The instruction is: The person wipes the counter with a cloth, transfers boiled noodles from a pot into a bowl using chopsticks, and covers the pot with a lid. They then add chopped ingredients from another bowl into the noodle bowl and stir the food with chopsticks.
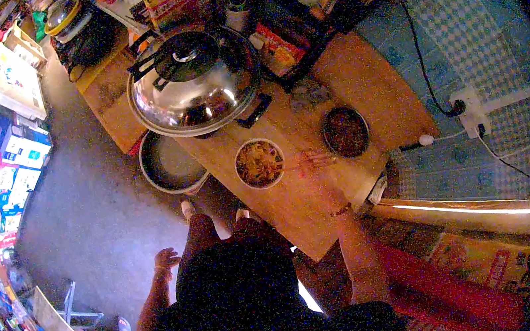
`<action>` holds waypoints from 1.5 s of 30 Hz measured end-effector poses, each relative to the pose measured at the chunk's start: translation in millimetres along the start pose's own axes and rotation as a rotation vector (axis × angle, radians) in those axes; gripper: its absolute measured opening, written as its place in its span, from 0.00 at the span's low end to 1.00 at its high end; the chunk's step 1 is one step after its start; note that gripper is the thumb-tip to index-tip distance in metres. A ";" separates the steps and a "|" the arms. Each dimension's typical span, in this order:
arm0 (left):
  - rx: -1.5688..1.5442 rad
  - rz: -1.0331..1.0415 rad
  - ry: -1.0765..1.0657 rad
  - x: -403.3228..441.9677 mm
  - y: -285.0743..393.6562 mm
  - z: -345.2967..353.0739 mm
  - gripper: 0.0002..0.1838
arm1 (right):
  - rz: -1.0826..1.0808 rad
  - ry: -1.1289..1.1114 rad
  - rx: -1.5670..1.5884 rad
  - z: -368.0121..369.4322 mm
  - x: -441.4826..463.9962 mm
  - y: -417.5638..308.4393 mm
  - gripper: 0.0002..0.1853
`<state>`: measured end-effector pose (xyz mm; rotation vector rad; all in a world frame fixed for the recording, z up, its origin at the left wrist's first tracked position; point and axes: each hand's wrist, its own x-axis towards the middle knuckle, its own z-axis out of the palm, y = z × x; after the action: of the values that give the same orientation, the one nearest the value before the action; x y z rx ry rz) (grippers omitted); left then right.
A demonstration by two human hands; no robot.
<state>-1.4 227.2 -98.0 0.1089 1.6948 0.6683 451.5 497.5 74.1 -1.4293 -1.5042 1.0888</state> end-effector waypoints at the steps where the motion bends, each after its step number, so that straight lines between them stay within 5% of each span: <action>1: -0.009 -0.002 0.006 0.3 -2.3 0.2 0.23 | 0.067 0.012 0.071 -0.7 0.4 0.1 0.11; 5: 0.007 0.017 -0.004 -7.5 2.3 4.7 0.22 | 0.260 0.203 -0.182 15.9 0.4 16.6 0.14; 7: -0.002 0.059 0.023 -14.0 5.7 6.5 0.21 | 0.294 0.346 0.329 34.2 -0.7 50.5 0.18; 10: -0.069 0.081 -0.063 -5.4 2.2 -3.1 0.19 | 0.528 0.489 0.392 39.7 3.0 101.6 0.20; 21: -0.079 0.025 0.028 -16.2 7.5 0.5 0.16 | 0.642 0.672 1.026 37.9 -15.3 185.9 0.19; 23: -0.149 -0.015 0.045 -16.1 7.3 0.2 0.13 | 0.644 0.705 1.059 37.8 -21.2 187.5 0.18; 25: 0.009 0.037 -0.022 -10.1 0.8 -3.4 0.20 | 0.603 0.671 1.209 43.5 -32.9 132.9 0.17; 29: 0.136 0.075 -0.028 -9.8 3.8 -2.2 0.22 | 0.514 0.490 1.234 38.4 -38.8 158.4 0.16; 35: -0.042 -0.021 -0.014 -11.4 15.7 5.3 0.17 | 0.578 0.722 1.207 33.3 -28.5 101.8 0.13; 37: -0.036 0.044 -0.002 -7.1 9.6 6.5 0.16 | 0.492 0.547 1.135 26.9 -25.6 91.8 0.12; 41: -0.055 0.042 -0.022 -1.8 1.3 6.4 0.16 | 0.392 0.542 0.747 38.8 -3.7 79.3 0.09; 43: -0.055 0.017 -0.014 0.4 -0.8 7.8 0.16 | 0.044 -0.023 -0.052 58.9 4.4 92.6 0.09; 44: -0.054 0.015 -0.015 -0.4 -0.9 7.7 0.16 | 0.046 -0.023 -0.053 65.9 7.2 90.7 0.09; 45: -0.058 0.024 -0.037 -3.2 2.7 8.8 0.16 | -0.181 -0.076 -0.342 72.8 10.5 71.2 0.09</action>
<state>6.7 231.3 -94.6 0.1002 1.6395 0.7289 405.9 503.0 -17.4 -1.4526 -1.9044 0.8107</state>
